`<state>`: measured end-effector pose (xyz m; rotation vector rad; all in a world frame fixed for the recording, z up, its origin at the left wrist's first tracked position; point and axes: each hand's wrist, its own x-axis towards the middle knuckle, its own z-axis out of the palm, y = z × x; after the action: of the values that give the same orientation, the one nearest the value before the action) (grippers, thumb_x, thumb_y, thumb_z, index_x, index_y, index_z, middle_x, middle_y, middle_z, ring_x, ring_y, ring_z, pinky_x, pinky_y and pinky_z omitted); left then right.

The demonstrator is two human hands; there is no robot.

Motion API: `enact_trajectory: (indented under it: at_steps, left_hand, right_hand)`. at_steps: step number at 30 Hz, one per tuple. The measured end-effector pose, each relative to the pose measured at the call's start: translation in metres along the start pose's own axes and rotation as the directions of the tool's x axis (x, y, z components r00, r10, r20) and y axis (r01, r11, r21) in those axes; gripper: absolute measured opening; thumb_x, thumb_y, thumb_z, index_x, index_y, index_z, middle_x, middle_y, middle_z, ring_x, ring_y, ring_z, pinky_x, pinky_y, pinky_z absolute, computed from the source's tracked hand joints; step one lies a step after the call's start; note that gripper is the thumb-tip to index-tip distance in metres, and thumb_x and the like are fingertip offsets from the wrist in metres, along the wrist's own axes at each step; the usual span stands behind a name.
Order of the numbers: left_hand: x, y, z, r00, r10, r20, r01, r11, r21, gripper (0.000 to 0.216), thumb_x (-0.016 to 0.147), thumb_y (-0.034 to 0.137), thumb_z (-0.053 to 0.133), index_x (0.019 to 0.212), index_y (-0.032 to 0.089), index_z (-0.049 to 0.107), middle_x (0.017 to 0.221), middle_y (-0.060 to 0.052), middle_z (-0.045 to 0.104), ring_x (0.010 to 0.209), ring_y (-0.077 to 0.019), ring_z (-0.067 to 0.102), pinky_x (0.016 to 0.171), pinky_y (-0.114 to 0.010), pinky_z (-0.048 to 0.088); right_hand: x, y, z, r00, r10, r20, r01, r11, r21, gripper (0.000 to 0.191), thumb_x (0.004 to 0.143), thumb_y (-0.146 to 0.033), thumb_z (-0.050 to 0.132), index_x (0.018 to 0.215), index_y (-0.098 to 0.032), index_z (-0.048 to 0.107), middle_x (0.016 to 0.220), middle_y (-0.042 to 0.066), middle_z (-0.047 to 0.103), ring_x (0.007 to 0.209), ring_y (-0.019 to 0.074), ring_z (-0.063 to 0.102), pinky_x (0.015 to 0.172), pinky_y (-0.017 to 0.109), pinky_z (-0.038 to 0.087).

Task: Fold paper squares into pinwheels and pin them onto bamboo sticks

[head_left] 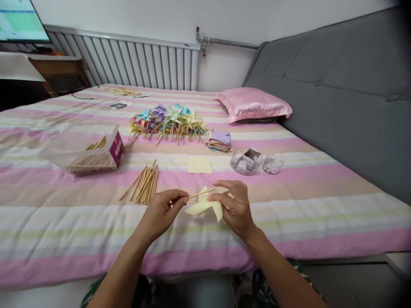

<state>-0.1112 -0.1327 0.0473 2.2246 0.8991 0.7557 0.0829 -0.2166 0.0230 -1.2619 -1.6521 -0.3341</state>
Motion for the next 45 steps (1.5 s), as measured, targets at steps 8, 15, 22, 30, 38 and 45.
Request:
enact_trajectory:
  at_steps: [8,15,22,30,38,45]
  left_hand:
    - [-0.0016,-0.0022,0.0004,1.000,0.005,0.015,-0.004,0.999,-0.032,0.019,0.080,0.029,0.054,0.079,0.018,0.069,0.072,-0.004,0.069,0.060,-0.0135,0.058,0.054,-0.022,0.042]
    - [-0.0023,-0.0010,0.0013,1.000,-0.009,0.014,0.010,0.997,-0.073,0.019,0.080,0.029,0.054,0.079,0.018,0.069,0.072,-0.004,0.069,0.061,-0.0145,0.059,0.054,-0.023,0.043]
    - [-0.0024,0.0001,0.0012,0.999,-0.013,0.030,0.015,0.997,-0.069,0.020,0.080,0.030,0.054,0.077,0.018,0.069,0.071,-0.004,0.068,0.059,-0.0141,0.057,0.053,-0.023,0.042]
    - [-0.0023,0.0010,0.0012,1.000,-0.013,0.024,0.014,0.998,-0.057,0.021,0.080,0.031,0.053,0.077,0.019,0.069,0.069,-0.004,0.068,0.056,-0.0137,0.055,0.052,-0.023,0.042]
    - [-0.0024,-0.0002,0.0019,1.000,0.002,0.006,-0.001,0.998,-0.062,0.019,0.080,0.030,0.054,0.078,0.019,0.069,0.068,-0.003,0.067,0.055,-0.0124,0.054,0.052,-0.022,0.041]
    - [-0.0024,-0.0005,0.0017,1.000,0.006,0.019,-0.005,0.998,-0.056,0.018,0.081,0.029,0.053,0.079,0.019,0.069,0.069,-0.002,0.067,0.056,-0.0121,0.054,0.052,-0.021,0.041]
  right_hand:
    - [-0.0019,0.0000,-0.0006,0.999,-0.016,-0.042,0.017,1.000,0.013,0.020,0.077,-0.011,0.062,0.084,-0.029,0.068,0.090,0.000,0.068,0.085,0.0167,0.059,0.082,0.036,0.037]
    - [-0.0025,-0.0013,-0.0001,1.000,-0.001,-0.020,0.002,1.000,0.009,0.019,0.078,-0.013,0.061,0.084,-0.029,0.069,0.092,0.001,0.067,0.086,0.0165,0.059,0.083,0.036,0.036]
    - [-0.0022,-0.0010,0.0000,1.000,0.002,-0.027,-0.002,1.000,-0.003,0.019,0.079,-0.013,0.059,0.084,-0.029,0.069,0.092,0.001,0.067,0.086,0.0166,0.060,0.084,0.037,0.036]
    - [-0.0026,-0.0011,-0.0009,0.999,0.009,-0.033,-0.009,1.000,0.000,0.021,0.079,-0.011,0.058,0.084,-0.029,0.069,0.090,0.000,0.068,0.084,0.0164,0.060,0.082,0.036,0.036]
    - [-0.0018,-0.0013,-0.0021,1.000,0.015,-0.023,-0.016,1.000,-0.005,0.019,0.079,-0.012,0.059,0.082,-0.028,0.069,0.092,0.001,0.068,0.086,0.0172,0.060,0.083,0.037,0.036]
    - [-0.0016,-0.0016,-0.0021,1.000,0.021,-0.019,-0.021,1.000,-0.005,0.018,0.079,-0.013,0.059,0.082,-0.028,0.068,0.091,0.001,0.069,0.084,0.0170,0.061,0.084,0.038,0.035]
